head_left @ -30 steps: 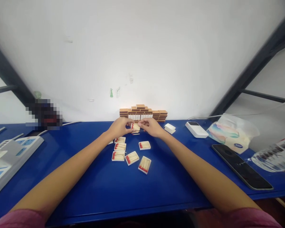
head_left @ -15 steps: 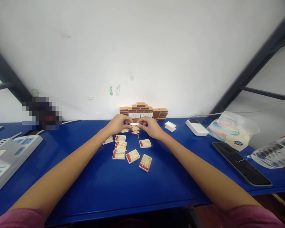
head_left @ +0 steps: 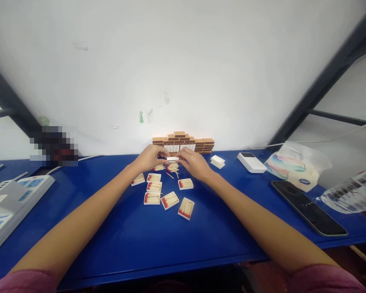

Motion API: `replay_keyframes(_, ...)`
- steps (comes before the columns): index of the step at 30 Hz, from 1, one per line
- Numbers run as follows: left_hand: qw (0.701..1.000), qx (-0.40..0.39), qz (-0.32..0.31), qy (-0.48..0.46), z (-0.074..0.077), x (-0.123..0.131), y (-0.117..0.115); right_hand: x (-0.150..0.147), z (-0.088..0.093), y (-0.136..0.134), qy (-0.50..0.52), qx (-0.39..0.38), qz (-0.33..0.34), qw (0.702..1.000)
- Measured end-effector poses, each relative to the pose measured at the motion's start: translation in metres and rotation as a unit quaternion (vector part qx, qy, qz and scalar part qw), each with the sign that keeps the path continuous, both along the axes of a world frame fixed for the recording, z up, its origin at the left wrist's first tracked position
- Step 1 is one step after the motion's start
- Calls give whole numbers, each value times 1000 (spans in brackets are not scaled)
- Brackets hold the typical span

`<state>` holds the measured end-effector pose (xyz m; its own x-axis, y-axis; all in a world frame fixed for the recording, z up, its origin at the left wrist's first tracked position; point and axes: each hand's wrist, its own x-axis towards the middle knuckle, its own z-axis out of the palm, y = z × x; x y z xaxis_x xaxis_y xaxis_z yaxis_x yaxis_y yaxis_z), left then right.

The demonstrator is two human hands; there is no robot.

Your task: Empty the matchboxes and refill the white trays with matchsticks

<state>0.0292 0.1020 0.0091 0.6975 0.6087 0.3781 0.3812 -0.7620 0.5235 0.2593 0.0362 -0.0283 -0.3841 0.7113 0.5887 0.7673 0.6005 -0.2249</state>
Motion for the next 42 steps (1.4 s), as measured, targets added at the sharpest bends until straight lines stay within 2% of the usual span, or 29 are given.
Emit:
replay_keyframes(4, 1000, 12, -8, -9, 1, 0, 1, 1, 3, 0, 40, 2, 7, 999)
replay_keyframes(7, 999, -14, -10, -29, 6, -1, 0, -2, 7, -2, 102, -13, 24, 994)
replay_keyframes(11, 991, -111, 11, -78, 18, -2, -6, -9, 14, -8, 220, -55, 19, 974)
replay_keyframes(14, 974, -195, 37, -109, 26, -6, -8, -10, 18, -11, 254, -90, 13, 963)
replay_keyframes(17, 962, -231, 62, -132, 34, -13, -6, -5, 21, -12, 206, -125, 36, 970)
replay_keyframes(21, 950, -258, 95, -151, 41, -27, -4, 3, 21, -13, 82, -174, 88, 977)
replay_keyframes(26, 944, -266, 121, -156, 35, -52, -19, 6, 18, -12, -31, -208, 117, 971)
replay_keyframes(34, 934, -254, 163, -193, 12, -92, -57, 4, 13, -7, -50, -252, 111, 960)
replay_keyframes(38, 932, -291, 143, -163, 6, -96, -62, 3, 9, -8, -52, -252, 95, 962)
replay_keyframes(42, 922, -307, 144, -187, 5, -94, -64, -2, 4, -10, -30, -235, 71, 969)
